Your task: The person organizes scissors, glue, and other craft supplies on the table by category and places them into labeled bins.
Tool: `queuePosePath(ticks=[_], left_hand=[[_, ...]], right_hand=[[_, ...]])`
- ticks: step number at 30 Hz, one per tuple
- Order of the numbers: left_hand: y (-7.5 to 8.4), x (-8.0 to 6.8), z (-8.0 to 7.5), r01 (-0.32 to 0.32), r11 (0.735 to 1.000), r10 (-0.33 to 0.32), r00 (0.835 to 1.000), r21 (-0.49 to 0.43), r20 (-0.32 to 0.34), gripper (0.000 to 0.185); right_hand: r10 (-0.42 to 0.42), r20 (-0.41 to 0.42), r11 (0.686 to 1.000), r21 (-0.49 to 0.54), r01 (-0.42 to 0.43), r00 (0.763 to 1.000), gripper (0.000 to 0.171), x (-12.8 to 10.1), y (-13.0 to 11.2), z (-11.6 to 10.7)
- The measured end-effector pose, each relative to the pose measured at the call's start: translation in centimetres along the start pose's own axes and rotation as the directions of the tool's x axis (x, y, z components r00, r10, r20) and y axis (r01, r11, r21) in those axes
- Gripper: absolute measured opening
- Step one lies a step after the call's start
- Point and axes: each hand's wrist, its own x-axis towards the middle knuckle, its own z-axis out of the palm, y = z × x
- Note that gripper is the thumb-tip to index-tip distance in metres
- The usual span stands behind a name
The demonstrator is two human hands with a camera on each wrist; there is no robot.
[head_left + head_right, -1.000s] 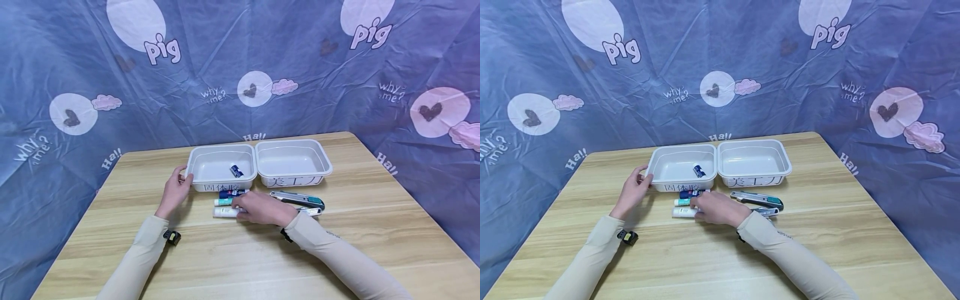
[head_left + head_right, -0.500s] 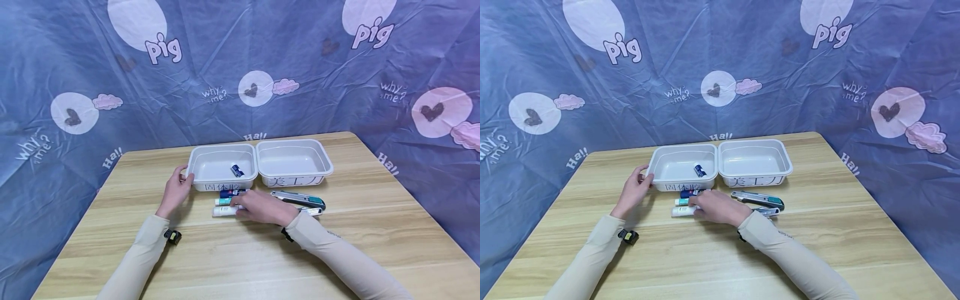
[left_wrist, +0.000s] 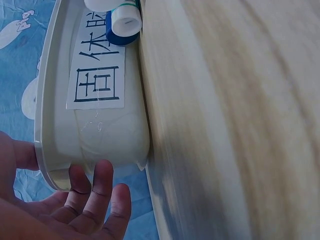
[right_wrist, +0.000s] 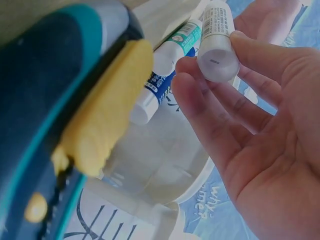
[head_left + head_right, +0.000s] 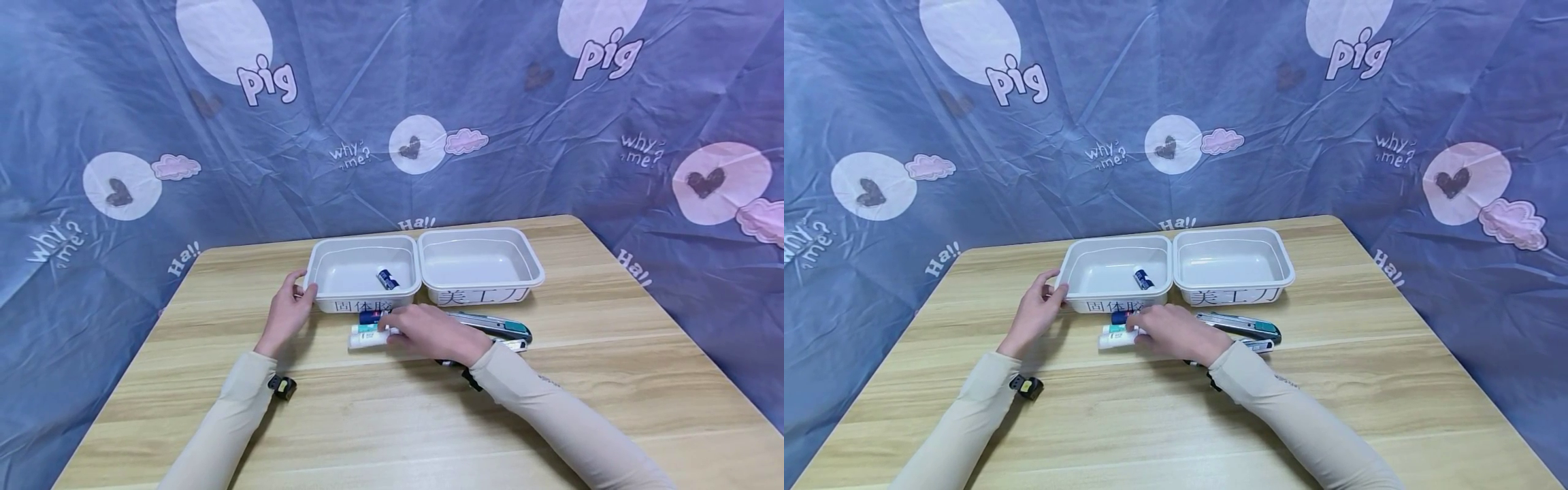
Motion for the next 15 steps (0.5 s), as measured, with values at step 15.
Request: queuePosePath(ticks=[15], left_hand=[[0.10,-0.06,0.11,0.016,1.000,-0.016,1.000,-0.012,0.002,0.050]], right_hand=[[0.007,-0.051,0.998,0.058,-0.004,0.999,0.020,-0.22,0.26,-0.90]])
